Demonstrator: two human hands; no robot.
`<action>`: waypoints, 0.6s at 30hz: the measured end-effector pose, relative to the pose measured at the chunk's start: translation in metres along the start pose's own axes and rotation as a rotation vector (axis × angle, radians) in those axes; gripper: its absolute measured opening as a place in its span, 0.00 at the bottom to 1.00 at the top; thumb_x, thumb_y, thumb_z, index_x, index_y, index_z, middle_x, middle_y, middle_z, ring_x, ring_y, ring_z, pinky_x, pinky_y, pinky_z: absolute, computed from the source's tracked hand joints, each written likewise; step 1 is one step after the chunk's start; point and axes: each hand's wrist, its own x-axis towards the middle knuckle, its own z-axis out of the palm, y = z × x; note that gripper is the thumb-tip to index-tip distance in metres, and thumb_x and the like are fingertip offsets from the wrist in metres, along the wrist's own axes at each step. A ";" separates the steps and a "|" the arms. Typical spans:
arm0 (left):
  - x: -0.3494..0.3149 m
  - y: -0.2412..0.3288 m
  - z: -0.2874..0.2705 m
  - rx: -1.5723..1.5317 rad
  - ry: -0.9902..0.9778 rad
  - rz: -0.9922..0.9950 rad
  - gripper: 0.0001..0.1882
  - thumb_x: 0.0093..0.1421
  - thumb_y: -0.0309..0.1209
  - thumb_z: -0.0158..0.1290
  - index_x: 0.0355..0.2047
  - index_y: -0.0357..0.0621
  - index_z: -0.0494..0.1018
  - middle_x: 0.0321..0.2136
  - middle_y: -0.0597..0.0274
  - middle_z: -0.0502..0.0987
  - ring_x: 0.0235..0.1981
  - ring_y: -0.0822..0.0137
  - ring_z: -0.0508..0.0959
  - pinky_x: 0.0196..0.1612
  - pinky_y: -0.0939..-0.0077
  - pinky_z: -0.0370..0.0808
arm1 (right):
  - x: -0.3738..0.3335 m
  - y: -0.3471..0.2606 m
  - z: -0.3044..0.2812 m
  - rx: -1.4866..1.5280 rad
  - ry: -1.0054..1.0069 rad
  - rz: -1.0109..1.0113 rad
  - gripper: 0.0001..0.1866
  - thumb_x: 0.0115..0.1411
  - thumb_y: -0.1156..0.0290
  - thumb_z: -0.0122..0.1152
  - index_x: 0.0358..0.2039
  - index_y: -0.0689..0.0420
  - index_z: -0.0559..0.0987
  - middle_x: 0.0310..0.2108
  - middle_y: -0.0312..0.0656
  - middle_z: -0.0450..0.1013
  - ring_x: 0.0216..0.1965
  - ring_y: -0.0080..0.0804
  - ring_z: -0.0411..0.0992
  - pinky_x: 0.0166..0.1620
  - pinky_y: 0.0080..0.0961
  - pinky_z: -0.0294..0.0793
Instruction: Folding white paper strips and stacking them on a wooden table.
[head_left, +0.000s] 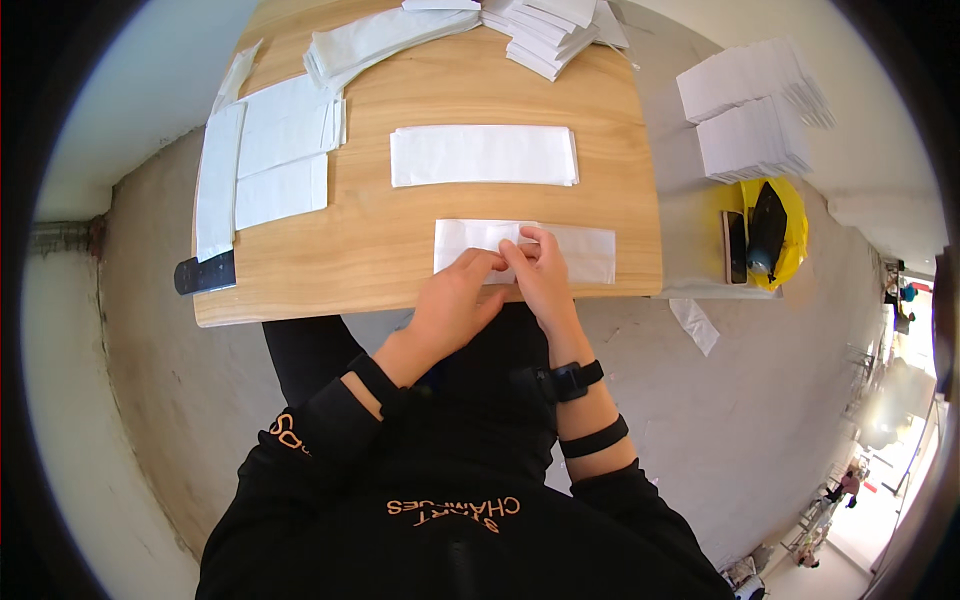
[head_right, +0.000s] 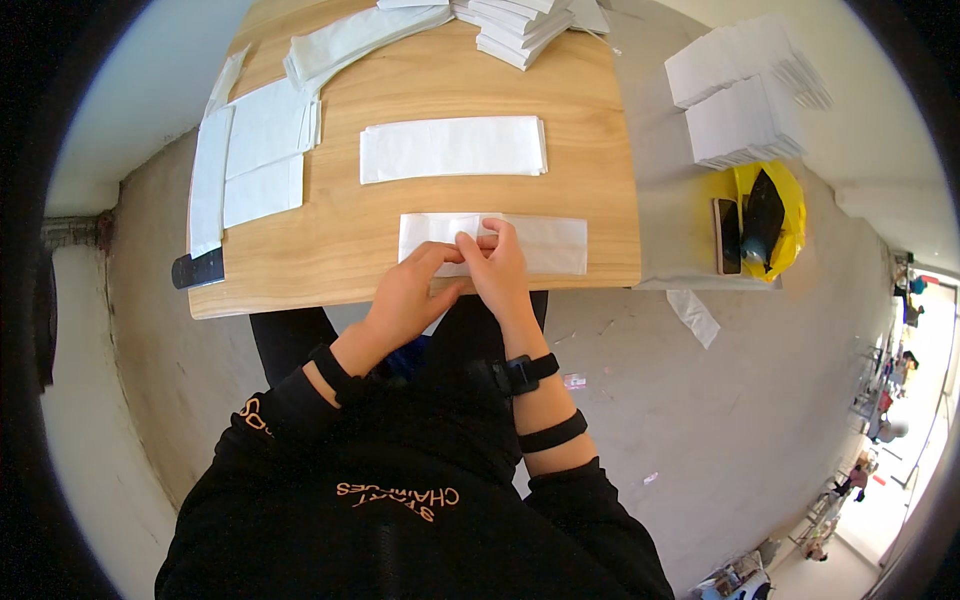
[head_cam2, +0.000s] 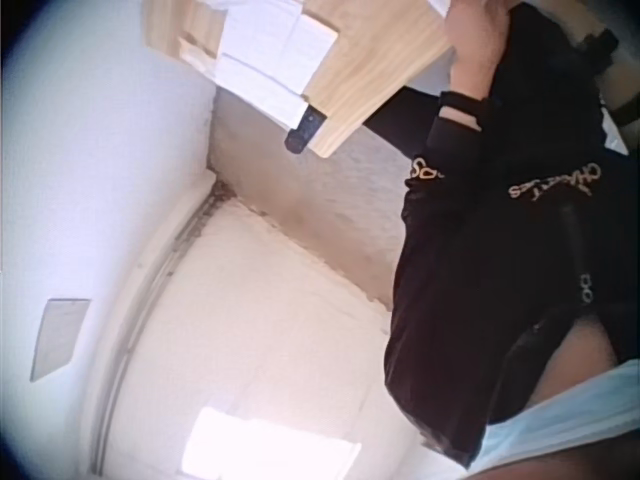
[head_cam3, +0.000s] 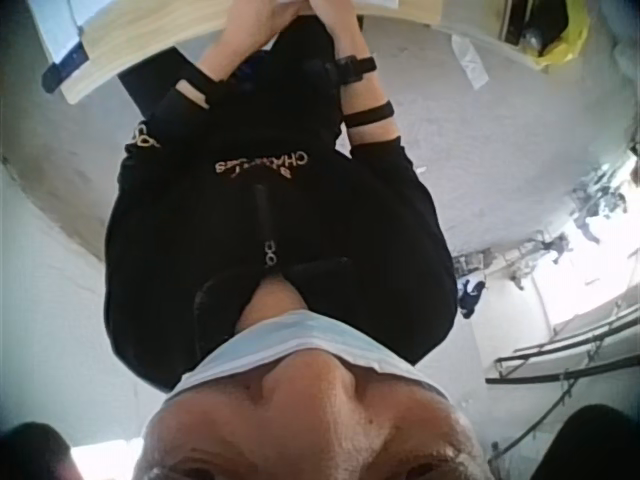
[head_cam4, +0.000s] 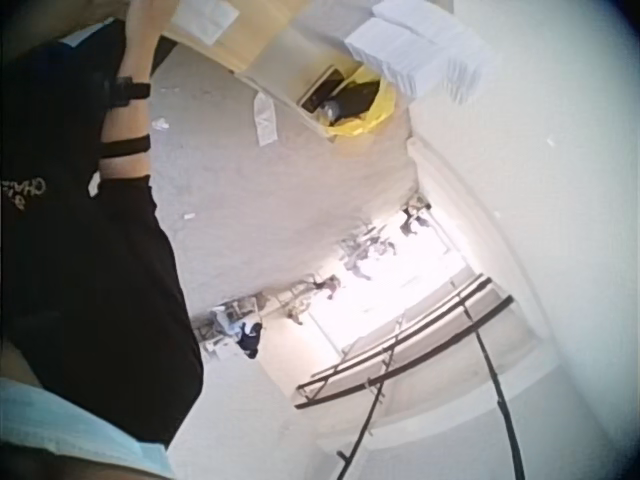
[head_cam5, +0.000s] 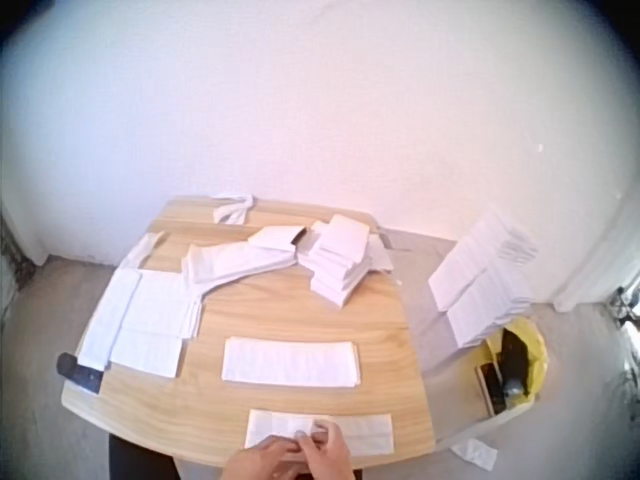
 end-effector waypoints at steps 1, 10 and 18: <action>-0.002 0.000 0.001 -0.028 -0.045 0.046 0.14 0.54 0.32 0.58 0.41 0.44 0.73 0.44 0.58 0.75 0.40 0.52 0.77 0.40 0.62 0.75 | 0.002 0.007 -0.003 -0.131 0.059 -0.076 0.24 0.59 0.65 0.61 0.51 0.62 0.67 0.35 0.48 0.75 0.34 0.32 0.75 0.37 0.29 0.74; -0.031 -0.027 -0.048 0.112 -0.044 0.017 0.22 0.53 0.26 0.59 0.49 0.42 0.69 0.49 0.53 0.72 0.49 0.49 0.73 0.50 0.63 0.72 | 0.003 -0.005 -0.009 -0.540 0.203 -0.236 0.20 0.56 0.73 0.58 0.49 0.62 0.67 0.29 0.46 0.76 0.31 0.38 0.76 0.37 0.33 0.74; -0.035 -0.048 -0.048 0.378 0.062 -0.005 0.35 0.52 0.28 0.59 0.59 0.34 0.58 0.60 0.44 0.59 0.63 0.45 0.58 0.62 0.59 0.60 | 0.009 0.001 -0.012 -0.625 0.220 -0.213 0.22 0.57 0.72 0.58 0.51 0.61 0.67 0.29 0.45 0.76 0.30 0.38 0.75 0.37 0.33 0.74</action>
